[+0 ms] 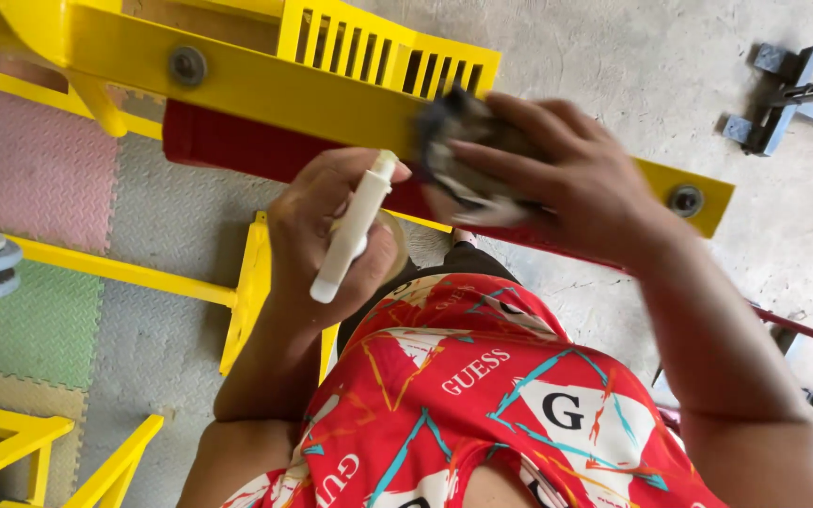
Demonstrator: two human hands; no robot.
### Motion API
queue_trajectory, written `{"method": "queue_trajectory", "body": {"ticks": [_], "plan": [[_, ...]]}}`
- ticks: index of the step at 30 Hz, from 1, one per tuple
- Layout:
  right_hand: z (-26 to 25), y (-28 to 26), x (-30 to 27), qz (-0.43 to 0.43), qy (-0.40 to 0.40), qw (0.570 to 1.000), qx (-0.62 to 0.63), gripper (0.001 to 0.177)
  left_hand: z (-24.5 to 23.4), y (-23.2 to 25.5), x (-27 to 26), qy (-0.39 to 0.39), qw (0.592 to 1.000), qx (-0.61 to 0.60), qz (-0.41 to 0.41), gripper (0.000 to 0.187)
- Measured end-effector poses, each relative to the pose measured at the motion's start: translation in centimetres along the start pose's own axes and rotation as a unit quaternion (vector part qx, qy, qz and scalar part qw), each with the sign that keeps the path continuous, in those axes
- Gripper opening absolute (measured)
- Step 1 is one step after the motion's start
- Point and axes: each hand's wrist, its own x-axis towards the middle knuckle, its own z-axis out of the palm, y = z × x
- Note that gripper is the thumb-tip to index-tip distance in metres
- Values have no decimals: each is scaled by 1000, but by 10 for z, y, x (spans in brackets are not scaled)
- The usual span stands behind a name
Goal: Cleaning and wiping down various gym machines and benches using a spray bottle and a cloth.
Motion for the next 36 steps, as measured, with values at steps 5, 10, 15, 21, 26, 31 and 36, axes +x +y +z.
{"method": "queue_trajectory", "body": {"ticks": [5, 10, 15, 21, 26, 31, 36], "plan": [[-48, 43, -92, 65, -49, 995, 62, 65, 46, 8, -9, -29, 997, -68, 13, 38], [-46, 77, -62, 24, -118, 954, 275, 75, 94, 27, -19, -28, 996, -83, -27, 37], [-16, 93, 2, -102, -215, 921, 310, 69, 137, 46, -30, -12, 994, -49, -92, 44], [-24, 153, -33, -147, -277, 801, 510, 64, 183, 51, -51, 76, 996, -24, -35, 40], [18, 238, -138, -129, -176, 910, 352, 45, 209, 57, -63, 100, 994, -36, -15, 34], [68, 302, -164, -101, -30, 980, 170, 27, 232, 56, -63, 97, 995, -25, -28, 37], [77, 258, -110, 14, -122, 738, 663, 30, 253, 59, -67, 96, 995, 17, 10, 39]]}}
